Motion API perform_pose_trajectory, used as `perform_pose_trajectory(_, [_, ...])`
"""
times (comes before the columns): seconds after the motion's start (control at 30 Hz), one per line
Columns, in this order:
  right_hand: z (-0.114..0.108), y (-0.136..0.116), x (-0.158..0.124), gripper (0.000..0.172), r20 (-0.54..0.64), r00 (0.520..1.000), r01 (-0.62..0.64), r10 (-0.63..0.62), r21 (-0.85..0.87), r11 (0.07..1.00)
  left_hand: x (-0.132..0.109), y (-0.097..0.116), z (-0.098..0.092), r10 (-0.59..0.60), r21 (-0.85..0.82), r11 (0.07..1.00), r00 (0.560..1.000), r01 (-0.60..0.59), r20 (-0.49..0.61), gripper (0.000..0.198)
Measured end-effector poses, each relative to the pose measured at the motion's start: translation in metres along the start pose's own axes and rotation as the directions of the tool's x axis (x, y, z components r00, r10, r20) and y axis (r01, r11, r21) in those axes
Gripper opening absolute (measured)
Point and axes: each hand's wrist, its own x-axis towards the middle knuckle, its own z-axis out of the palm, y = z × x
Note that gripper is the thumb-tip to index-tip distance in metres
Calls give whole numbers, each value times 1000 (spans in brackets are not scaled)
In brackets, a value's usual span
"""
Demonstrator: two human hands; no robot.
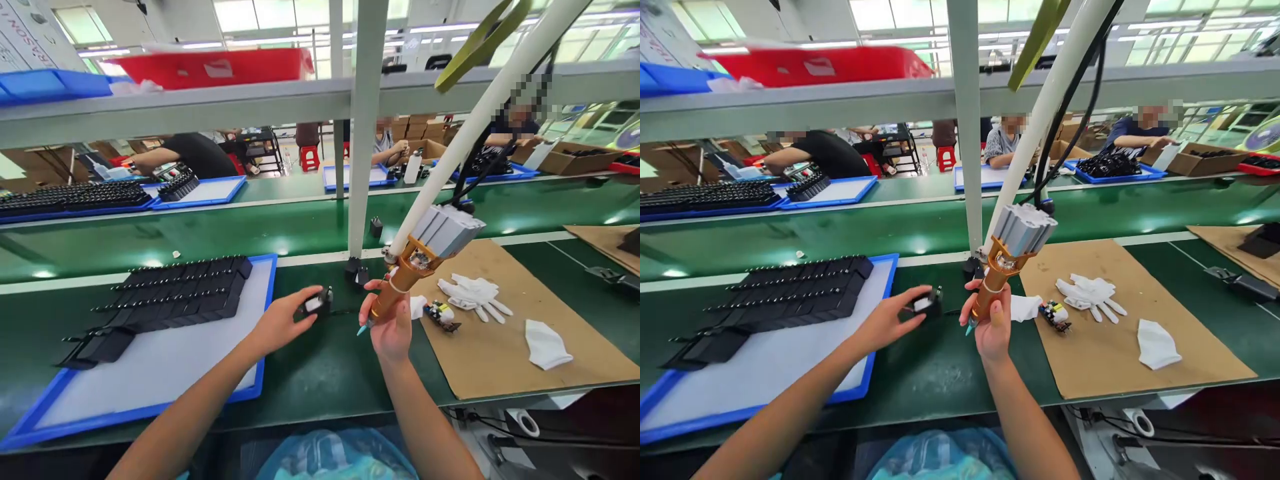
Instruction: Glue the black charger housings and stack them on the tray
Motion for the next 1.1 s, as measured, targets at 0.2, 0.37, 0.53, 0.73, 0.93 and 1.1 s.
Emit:
perform_pose_trajectory(0.2, [4, -1, -1, 32, -15, 1000, -9, 8, -64, 998, -91, 8, 44, -54, -49, 997, 998, 52, -22, 46])
perform_pose_trajectory(0.37, [11, -2, -1, 32, -26, 1000, -8, 7, -56, 998, -89, 10, 64, -187, -177, 971, 970, 160, -154, 36])
perform_pose_trajectory(0.53, [23, -2, -6, 31, -30, 999, -33, 32, -9, 999, -84, 11, 71, -304, -282, 930, 924, 235, -231, 29])
perform_pose_trajectory(0.73, [43, 1, -17, 46, 6, 994, -110, 110, 18, 994, -92, 0, 84, -192, -173, 973, 956, 156, -220, 47])
perform_pose_trajectory(0.93, [56, 3, -23, 47, 68, 992, -111, 108, 48, 993, -92, 12, 83, -243, -150, 966, 942, 212, -233, 36])
perform_pose_trajectory(1.1, [55, 3, -22, 47, 53, 995, -88, 88, 9, 996, -92, 25, 78, -241, -141, 969, 910, 205, -337, 29])
